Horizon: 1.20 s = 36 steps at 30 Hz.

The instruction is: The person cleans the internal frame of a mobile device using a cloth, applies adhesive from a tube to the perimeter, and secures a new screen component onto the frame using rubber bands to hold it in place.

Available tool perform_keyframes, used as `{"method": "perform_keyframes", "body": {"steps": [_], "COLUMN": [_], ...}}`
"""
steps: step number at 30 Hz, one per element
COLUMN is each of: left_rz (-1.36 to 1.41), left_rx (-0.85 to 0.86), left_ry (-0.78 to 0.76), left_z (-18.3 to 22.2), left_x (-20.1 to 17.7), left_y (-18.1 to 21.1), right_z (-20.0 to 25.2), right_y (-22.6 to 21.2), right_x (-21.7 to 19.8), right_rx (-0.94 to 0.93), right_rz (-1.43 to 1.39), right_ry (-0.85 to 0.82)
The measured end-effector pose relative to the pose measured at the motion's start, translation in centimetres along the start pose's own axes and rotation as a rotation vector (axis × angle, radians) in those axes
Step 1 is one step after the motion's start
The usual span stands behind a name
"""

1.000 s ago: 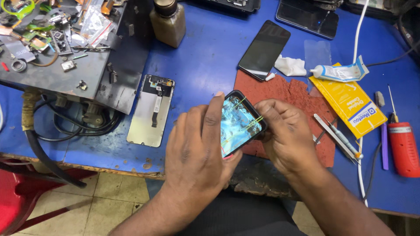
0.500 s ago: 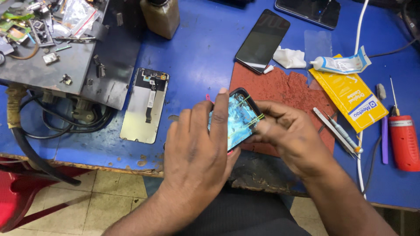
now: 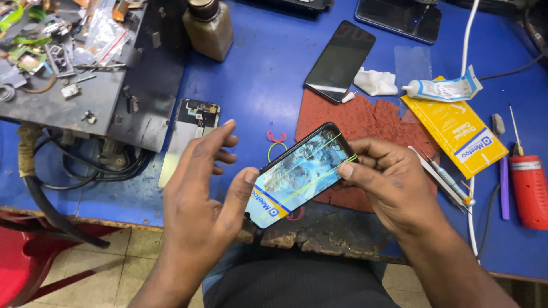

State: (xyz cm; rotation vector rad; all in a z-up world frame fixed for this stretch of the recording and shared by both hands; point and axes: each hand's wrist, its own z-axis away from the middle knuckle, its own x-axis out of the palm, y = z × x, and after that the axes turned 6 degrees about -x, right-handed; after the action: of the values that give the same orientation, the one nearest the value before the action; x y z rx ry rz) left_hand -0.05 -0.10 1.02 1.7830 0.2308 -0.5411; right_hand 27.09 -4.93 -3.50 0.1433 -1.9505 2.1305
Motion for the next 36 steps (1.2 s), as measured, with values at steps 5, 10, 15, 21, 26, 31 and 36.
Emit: {"method": "perform_keyframes", "body": {"steps": [5,10,15,21,26,31,36], "left_rz": [0.462,0.698,0.808,0.96,1.266,1.292,1.073], "left_rx": [-0.271,-0.492,-0.4,-0.371,-0.487,-0.497,-0.514], "left_ry": [-0.394,-0.418,-0.221,-0.204,-0.331,-0.461,-0.602], "left_z": [-0.8,-1.0,-0.4,-0.4,-0.3,0.6,1.2], "left_x": [0.3,1.6,1.8,2.0,1.9,3.1,3.4], "left_y": [-0.6,-2.1,-3.5,-3.6,-3.7,-4.0,-3.4], "right_z": [-0.9,-1.5,-0.9,-0.7,-1.2,-0.9,-0.7], "right_y": [-0.7,-1.8,-1.6,-0.6,-1.1,-1.7,-1.3], "right_x": [1.1,1.7,3.7,5.9,6.0,4.3,3.1], "right_rx": [0.006,-0.016,-0.269,-0.7,-0.656,-0.237,-0.165], "right_rz": [-0.007,0.072,1.06,1.43,1.293,0.701,0.118], "right_ry": [-0.067,0.023,-0.083,-0.363,-0.275,-0.047,-0.16]}}
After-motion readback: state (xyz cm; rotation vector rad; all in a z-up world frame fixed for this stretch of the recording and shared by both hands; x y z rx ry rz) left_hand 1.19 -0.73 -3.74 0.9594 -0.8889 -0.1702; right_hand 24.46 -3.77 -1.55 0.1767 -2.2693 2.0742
